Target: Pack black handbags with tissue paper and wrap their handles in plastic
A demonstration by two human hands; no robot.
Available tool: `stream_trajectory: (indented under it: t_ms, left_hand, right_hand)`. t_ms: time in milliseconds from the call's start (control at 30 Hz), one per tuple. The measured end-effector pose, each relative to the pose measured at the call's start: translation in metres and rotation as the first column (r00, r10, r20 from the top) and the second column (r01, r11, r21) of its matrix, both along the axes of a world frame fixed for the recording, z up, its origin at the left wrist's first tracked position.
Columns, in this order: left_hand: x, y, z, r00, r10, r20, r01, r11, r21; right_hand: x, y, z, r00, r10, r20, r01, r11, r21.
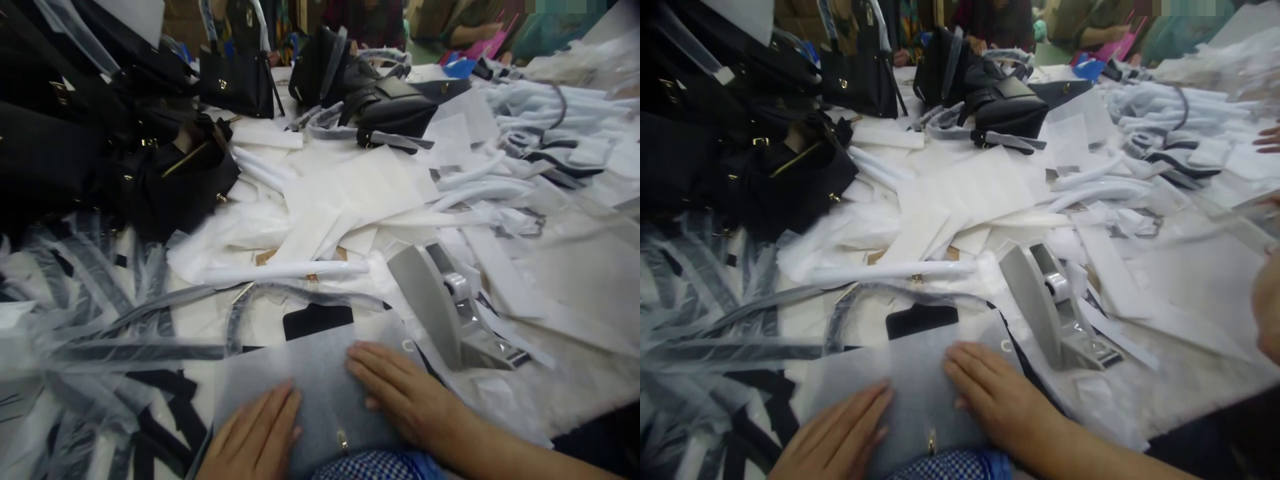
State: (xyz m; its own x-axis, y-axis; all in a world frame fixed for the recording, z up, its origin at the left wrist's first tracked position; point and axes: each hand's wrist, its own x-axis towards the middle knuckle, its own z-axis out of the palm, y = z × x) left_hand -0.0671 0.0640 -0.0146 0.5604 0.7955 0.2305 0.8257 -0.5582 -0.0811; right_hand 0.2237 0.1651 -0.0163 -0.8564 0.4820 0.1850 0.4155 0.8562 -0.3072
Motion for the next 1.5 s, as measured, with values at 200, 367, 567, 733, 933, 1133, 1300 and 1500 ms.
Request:
stream_trajectory:
  t_ms: [200, 367, 567, 733, 933, 1133, 1300, 1500]
  left_hand:
    - [0.023, 0.024, 0.013, 0.982, 0.147, 0.114, -0.144, 0.989, -0.04]
    - [0.021, 0.024, 0.032, 0.944, 0.18, 0.277, -0.156, 0.982, -0.105]
    - [0.019, 0.032, 0.032, 0.934, 0.22, 0.281, -0.17, 0.966, -0.192]
    - [0.022, 0.042, 0.009, 0.956, 0.268, 0.121, -0.239, 0.949, -0.206]
    - [0.024, 0.042, -0.001, 0.96, 0.263, 0.095, -0.247, 0.957, -0.154]
    - [0.046, 0.031, 0.006, 0.978, 0.155, 0.139, -0.146, 0.987, -0.068]
    - [0.051, 0.013, 0.0, 0.984, 0.045, 0.174, -0.034, 0.997, -0.062]
    - [0.049, -0.005, -0.001, 1.0, 0.018, -0.003, -0.018, 0.987, -0.159]
  right_hand:
    - [-0.007, 0.012, 0.018, 0.988, -0.141, 0.057, 0.145, 0.986, -0.076]
    - [-0.001, 0.016, 0.036, 0.996, -0.071, -0.055, 0.064, 0.991, -0.119]
    - [-0.008, 0.025, 0.038, 0.998, -0.058, 0.035, 0.062, 0.986, -0.153]
    - [-0.022, 0.033, 0.023, 0.953, -0.093, 0.288, 0.151, 0.971, -0.186]
    - [-0.029, 0.034, 0.016, 0.93, -0.113, 0.349, 0.169, 0.976, -0.135]
    - [-0.029, 0.033, 0.016, 0.928, -0.124, 0.352, 0.184, 0.972, -0.143]
    - [-0.03, 0.033, 0.018, 0.925, -0.119, 0.36, 0.192, 0.966, -0.173]
    - [-0.029, 0.033, 0.017, 0.931, -0.149, 0.332, 0.213, 0.962, -0.168]
